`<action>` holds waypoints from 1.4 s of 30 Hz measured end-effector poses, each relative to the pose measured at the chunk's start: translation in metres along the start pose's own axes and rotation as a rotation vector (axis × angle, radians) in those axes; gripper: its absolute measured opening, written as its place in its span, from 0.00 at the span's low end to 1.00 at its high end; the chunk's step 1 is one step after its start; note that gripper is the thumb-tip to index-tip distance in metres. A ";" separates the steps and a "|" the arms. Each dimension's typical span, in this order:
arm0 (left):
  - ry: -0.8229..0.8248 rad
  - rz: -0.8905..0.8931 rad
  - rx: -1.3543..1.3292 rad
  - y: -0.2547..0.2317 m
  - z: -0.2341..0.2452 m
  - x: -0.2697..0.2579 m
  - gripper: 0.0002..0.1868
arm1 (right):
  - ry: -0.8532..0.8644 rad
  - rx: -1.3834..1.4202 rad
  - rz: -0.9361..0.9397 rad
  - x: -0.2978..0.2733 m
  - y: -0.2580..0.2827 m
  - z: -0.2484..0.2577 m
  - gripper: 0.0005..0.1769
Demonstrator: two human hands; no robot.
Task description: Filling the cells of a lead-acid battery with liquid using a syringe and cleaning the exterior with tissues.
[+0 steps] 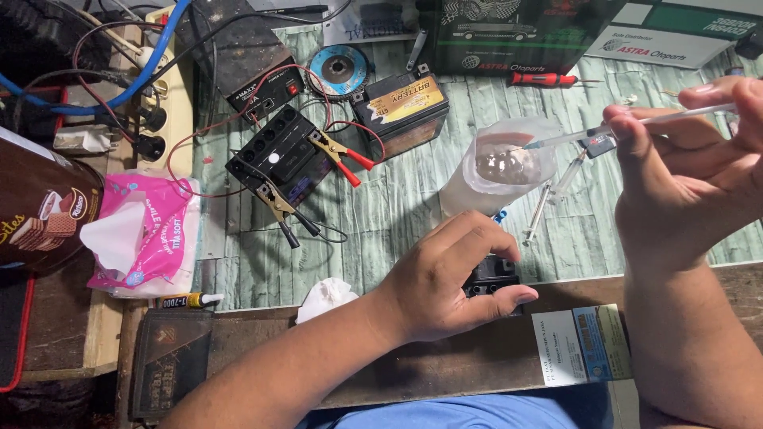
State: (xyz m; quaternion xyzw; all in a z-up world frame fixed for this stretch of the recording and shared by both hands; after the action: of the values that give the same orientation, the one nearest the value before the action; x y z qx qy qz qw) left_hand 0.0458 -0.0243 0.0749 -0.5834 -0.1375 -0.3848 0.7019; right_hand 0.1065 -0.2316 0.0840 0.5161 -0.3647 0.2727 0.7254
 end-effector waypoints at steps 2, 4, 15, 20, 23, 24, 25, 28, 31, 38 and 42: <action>0.001 0.002 0.000 0.000 0.000 0.000 0.14 | 0.004 -0.018 0.040 0.001 0.004 -0.001 0.37; 0.000 0.000 0.003 0.000 0.000 0.000 0.14 | -0.014 -0.028 0.001 -0.001 0.000 0.002 0.30; 0.002 0.007 -0.003 0.000 0.000 0.001 0.14 | -0.068 -0.086 -0.032 -0.008 -0.005 0.006 0.20; 0.006 0.007 0.001 -0.001 0.001 0.001 0.13 | -0.069 -0.101 -0.045 -0.007 -0.001 0.005 0.21; 0.019 -0.002 0.019 -0.002 0.000 0.002 0.13 | -0.062 -0.128 -0.055 -0.006 0.005 0.001 0.22; 0.022 -0.052 0.062 -0.006 0.000 0.003 0.13 | -0.051 -0.133 -0.035 -0.005 0.007 0.000 0.20; 0.024 -0.101 0.105 -0.010 0.000 0.003 0.13 | -0.039 -0.137 -0.017 -0.004 0.010 -0.002 0.17; 0.049 -0.127 0.320 -0.015 -0.004 0.000 0.16 | -0.042 -0.130 -0.020 -0.003 0.012 -0.006 0.20; 0.076 -0.227 0.438 -0.029 -0.005 0.005 0.13 | -0.047 -0.124 -0.038 -0.001 0.008 -0.007 0.20; 0.086 -0.286 0.413 -0.066 0.010 0.010 0.08 | -0.083 0.065 -0.161 -0.005 -0.004 -0.012 0.19; 0.063 -0.329 0.383 -0.080 0.019 0.012 0.09 | -0.118 0.056 -0.115 -0.006 -0.007 -0.009 0.16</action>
State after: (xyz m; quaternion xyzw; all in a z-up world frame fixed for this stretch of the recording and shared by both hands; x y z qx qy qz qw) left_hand 0.0026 -0.0137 0.1453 -0.3974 -0.2790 -0.4789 0.7314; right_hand 0.1108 -0.2253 0.0739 0.5714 -0.3690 0.2099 0.7023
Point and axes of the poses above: each hand's wrist, its own x-axis towards the middle knuckle, its own z-axis out of the back of the hand, y = z × x, the point moved 7 cm from there along x, towards the middle knuckle, and after that the axes turned 2 degrees about -z, right-handed, at the moved point
